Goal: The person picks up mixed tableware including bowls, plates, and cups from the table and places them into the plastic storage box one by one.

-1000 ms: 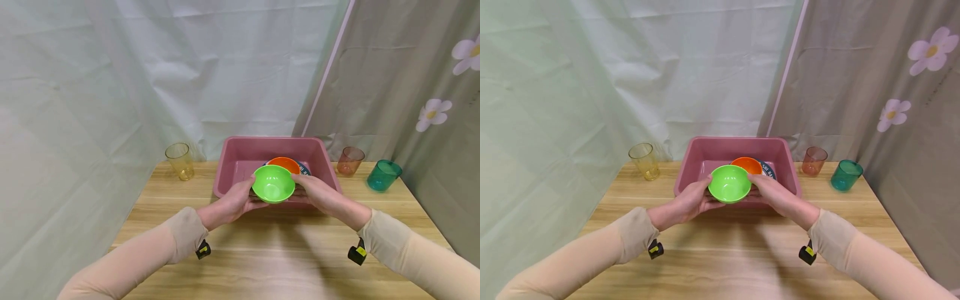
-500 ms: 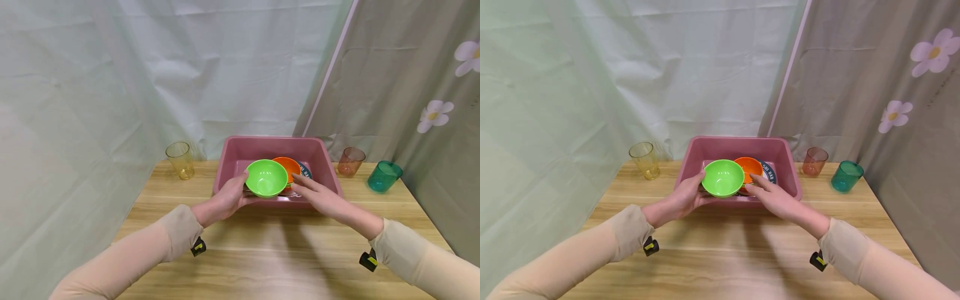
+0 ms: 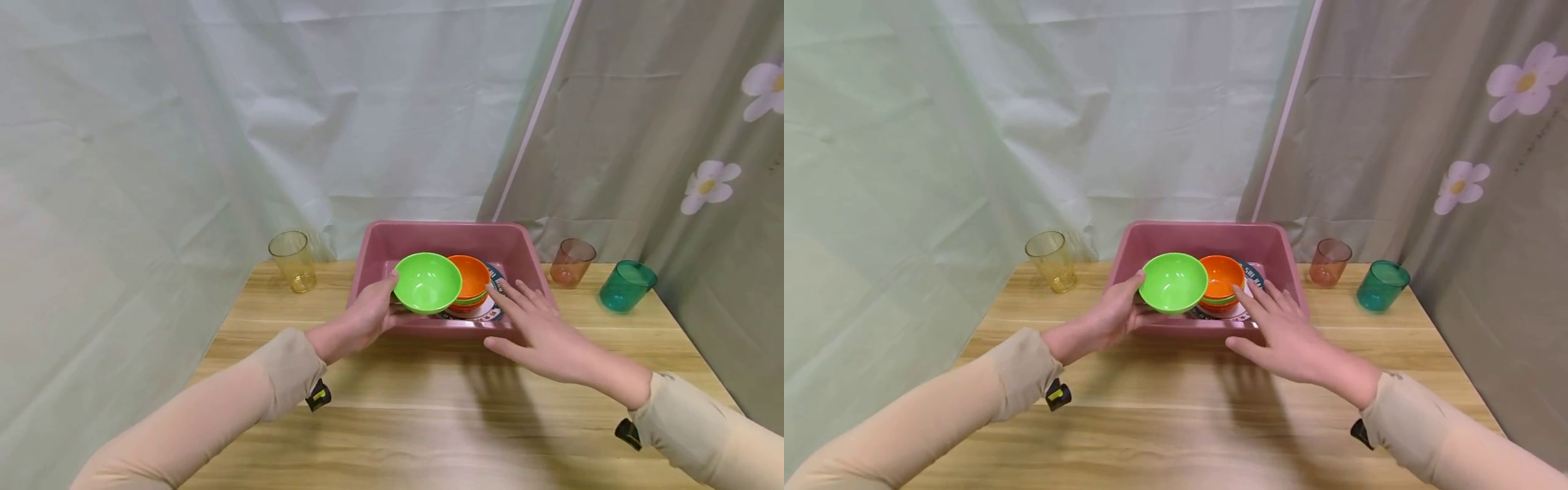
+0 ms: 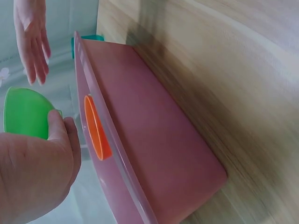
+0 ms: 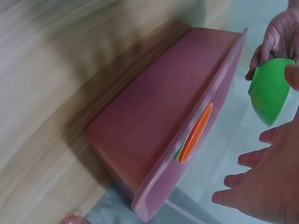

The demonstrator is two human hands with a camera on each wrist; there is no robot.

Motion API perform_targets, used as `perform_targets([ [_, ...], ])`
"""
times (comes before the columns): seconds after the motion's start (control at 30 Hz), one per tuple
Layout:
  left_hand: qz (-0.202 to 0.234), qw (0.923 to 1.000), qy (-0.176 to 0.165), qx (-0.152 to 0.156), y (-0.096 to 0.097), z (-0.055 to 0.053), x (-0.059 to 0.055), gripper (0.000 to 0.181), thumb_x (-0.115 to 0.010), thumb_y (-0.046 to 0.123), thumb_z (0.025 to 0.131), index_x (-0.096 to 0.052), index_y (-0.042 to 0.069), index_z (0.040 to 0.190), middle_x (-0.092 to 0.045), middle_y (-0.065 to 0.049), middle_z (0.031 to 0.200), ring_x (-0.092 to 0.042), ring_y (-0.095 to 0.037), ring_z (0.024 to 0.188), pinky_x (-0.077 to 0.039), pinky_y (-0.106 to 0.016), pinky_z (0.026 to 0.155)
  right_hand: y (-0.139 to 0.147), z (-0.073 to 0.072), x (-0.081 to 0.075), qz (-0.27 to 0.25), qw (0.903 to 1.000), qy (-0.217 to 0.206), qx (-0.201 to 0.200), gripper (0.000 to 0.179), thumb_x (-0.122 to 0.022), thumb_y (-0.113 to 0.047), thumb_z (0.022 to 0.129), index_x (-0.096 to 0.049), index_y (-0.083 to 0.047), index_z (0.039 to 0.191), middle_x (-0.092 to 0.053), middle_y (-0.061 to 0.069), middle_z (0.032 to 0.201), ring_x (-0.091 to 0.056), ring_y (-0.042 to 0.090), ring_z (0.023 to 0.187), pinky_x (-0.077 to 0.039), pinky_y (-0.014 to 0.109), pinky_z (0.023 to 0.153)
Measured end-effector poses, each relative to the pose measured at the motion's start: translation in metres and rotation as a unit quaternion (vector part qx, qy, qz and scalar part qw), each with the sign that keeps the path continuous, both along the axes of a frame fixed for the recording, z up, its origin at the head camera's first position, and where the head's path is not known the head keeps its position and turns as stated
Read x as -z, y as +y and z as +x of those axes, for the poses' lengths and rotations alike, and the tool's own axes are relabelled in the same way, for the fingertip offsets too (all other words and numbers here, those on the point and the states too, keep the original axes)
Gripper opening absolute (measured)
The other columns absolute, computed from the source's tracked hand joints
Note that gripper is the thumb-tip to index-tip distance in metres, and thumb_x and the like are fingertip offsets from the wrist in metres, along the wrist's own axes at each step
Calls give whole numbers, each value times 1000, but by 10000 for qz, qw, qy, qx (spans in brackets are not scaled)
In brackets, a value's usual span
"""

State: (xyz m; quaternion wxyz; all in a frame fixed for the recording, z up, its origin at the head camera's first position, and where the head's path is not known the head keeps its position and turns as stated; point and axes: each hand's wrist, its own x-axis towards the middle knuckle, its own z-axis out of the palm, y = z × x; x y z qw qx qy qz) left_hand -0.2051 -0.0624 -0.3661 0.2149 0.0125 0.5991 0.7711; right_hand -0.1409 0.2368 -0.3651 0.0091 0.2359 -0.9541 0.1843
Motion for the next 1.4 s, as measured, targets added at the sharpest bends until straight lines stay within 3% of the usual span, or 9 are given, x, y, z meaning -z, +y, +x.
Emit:
perform_targets([
  [0.33,72,9996,-65,-249,-1,-10,0,53,-31,32,114,-36,-4,153,-51,-31,138,-57,-37,124,-52,-49,101,16,10,-2,970,9934,553,-264,93,-56,-71,93,-23,-23,165,-12,8,171,-2,36,156,-9,63,121],
  [0.47,-4,9999,-50,-163,-1,-16,-1,54,-29,34,114,-37,-4,152,-52,-30,137,-58,-35,122,-50,-49,102,19,11,-2,1105,9901,789,-346,92,-59,-70,93,-27,-21,164,-14,7,171,-3,34,157,-7,60,123],
  [0.77,33,9998,-134,-161,11,-34,-6,52,-31,33,114,-37,-2,152,-53,-28,139,-57,-37,127,-55,-43,96,19,10,1,1277,9886,722,-352,92,-49,-76,93,-25,-24,165,-14,8,171,0,34,157,-9,62,122],
  [0.97,-555,9979,236,239,24,-49,-9,50,-33,35,114,-44,3,150,-57,-19,136,-62,-30,121,-55,-46,97,17,11,1,1203,9912,471,-284,92,-44,-79,93,-24,-25,165,-16,9,170,-1,34,157,-12,65,120],
  [1.1,-810,9944,454,495,33,-62,-13,51,-34,36,114,-49,0,147,-63,-20,130,-67,-31,113,-53,-47,98,16,12,0,1177,9919,391,-262,93,-44,-79,92,-25,-25,165,-16,9,170,0,34,157,-12,65,120],
  [1.4,-1613,9823,756,588,50,-88,-14,51,-38,36,113,-54,-2,142,-67,-17,121,-69,-26,102,-56,-41,96,15,11,5,1059,9933,358,-289,92,-50,-77,92,-27,-25,164,-17,8,170,-2,34,157,-12,66,120],
])
